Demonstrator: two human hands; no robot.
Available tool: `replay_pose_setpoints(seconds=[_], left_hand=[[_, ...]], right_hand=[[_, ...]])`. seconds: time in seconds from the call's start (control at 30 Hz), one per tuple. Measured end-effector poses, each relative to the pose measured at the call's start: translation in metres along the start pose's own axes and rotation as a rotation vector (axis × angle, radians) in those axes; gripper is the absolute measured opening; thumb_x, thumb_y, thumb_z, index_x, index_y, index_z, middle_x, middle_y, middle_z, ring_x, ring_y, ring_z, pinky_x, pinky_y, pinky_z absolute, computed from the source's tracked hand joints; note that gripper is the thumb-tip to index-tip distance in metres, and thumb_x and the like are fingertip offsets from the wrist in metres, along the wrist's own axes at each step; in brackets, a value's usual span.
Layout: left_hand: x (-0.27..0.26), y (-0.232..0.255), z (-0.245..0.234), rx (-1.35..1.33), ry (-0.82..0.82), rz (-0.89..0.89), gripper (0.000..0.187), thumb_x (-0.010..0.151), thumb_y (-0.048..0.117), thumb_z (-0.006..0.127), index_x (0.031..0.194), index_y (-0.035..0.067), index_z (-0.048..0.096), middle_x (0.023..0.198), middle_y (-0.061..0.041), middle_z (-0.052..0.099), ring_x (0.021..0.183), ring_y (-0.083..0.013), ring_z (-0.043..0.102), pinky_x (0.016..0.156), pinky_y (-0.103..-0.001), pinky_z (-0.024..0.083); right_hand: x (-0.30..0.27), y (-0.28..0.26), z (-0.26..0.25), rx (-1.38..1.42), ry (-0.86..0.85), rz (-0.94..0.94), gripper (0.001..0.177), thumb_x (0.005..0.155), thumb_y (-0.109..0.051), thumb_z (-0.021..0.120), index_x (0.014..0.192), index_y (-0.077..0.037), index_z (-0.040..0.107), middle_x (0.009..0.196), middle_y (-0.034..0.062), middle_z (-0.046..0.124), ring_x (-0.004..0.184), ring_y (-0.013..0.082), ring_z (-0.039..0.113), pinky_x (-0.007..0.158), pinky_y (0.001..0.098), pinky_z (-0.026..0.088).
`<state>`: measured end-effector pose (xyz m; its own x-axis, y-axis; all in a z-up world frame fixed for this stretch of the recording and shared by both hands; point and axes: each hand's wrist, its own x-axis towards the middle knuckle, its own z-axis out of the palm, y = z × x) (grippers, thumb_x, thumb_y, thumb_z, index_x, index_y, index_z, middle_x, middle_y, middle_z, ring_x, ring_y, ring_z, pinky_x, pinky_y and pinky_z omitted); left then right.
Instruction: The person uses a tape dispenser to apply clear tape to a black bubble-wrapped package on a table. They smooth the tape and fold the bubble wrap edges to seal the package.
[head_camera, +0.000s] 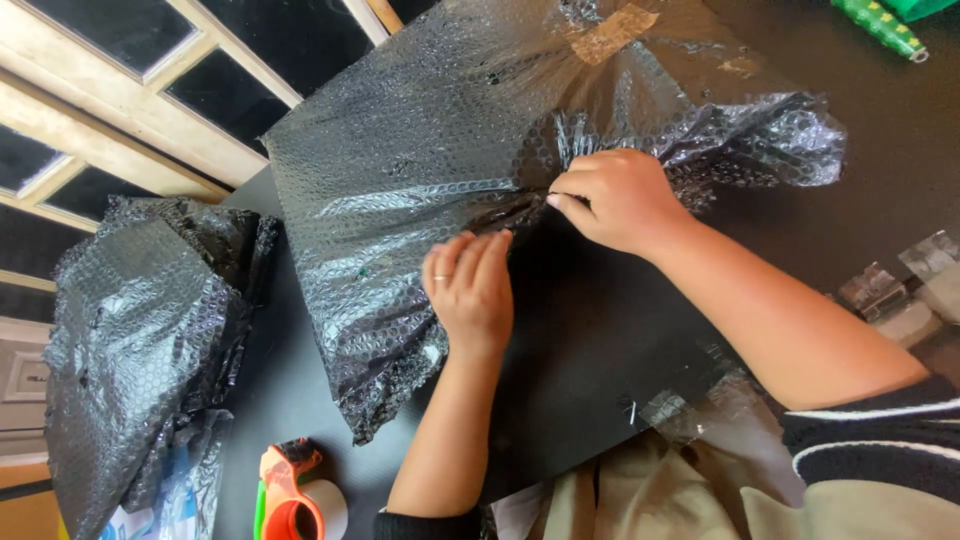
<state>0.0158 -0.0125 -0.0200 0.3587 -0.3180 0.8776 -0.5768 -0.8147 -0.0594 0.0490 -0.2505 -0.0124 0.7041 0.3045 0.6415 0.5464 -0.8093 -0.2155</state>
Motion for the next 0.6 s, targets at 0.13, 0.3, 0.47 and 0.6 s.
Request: replay_pose_setpoints(seconds=[0.13,0.3,0.47,0.6], left_hand=[[-0.005,-0.021,0.012,0.063,-0.051,-0.063,0.03,0.095,0.044,0.073,0.12,0.027,0.075,0.129,0.004,0.07,0.121,-0.0213,0.063,0.105,-0.041,0.045],[-0.007,-0.03,0.02,0.027,-0.094,-0.084,0.021,0.093,0.041,0.078,0.11,0.029,0.079,0.115,0.011,0.075,0.109,-0.0147,0.068,0.097,-0.035,0.049],[-0.006,-0.021,0.009,0.089,-0.135,-0.085,0.018,0.099,0.045,0.071,0.1,0.028,0.077,0.098,0.014,0.074,0.098,-0.0111,0.066,0.092,-0.032,0.045],[-0.007,-0.018,-0.002,0.16,-0.13,-0.022,0.02,0.096,0.046,0.074,0.094,0.026,0.075,0.086,0.013,0.072,0.087,-0.0122,0.066,0.085,-0.032,0.047]], right_hand=[[0.008,-0.013,-0.004,0.058,0.036,0.17,0.012,0.094,-0.03,0.072,0.101,-0.021,0.074,0.082,-0.0047,0.074,0.083,0.0209,0.072,0.075,0.037,0.059],[0.008,-0.007,0.007,0.128,0.005,0.278,0.014,0.091,-0.031,0.075,0.103,-0.023,0.074,0.085,-0.005,0.077,0.083,0.0189,0.074,0.073,0.0341,0.06],[0.006,-0.019,-0.013,0.124,-0.034,0.21,0.008,0.094,-0.02,0.072,0.094,-0.013,0.076,0.083,0.0035,0.077,0.079,0.0258,0.074,0.071,0.038,0.059],[-0.002,-0.023,-0.034,0.148,-0.062,0.188,0.009,0.096,-0.019,0.071,0.093,-0.012,0.077,0.082,0.0044,0.076,0.079,0.0268,0.073,0.072,0.0391,0.059]])
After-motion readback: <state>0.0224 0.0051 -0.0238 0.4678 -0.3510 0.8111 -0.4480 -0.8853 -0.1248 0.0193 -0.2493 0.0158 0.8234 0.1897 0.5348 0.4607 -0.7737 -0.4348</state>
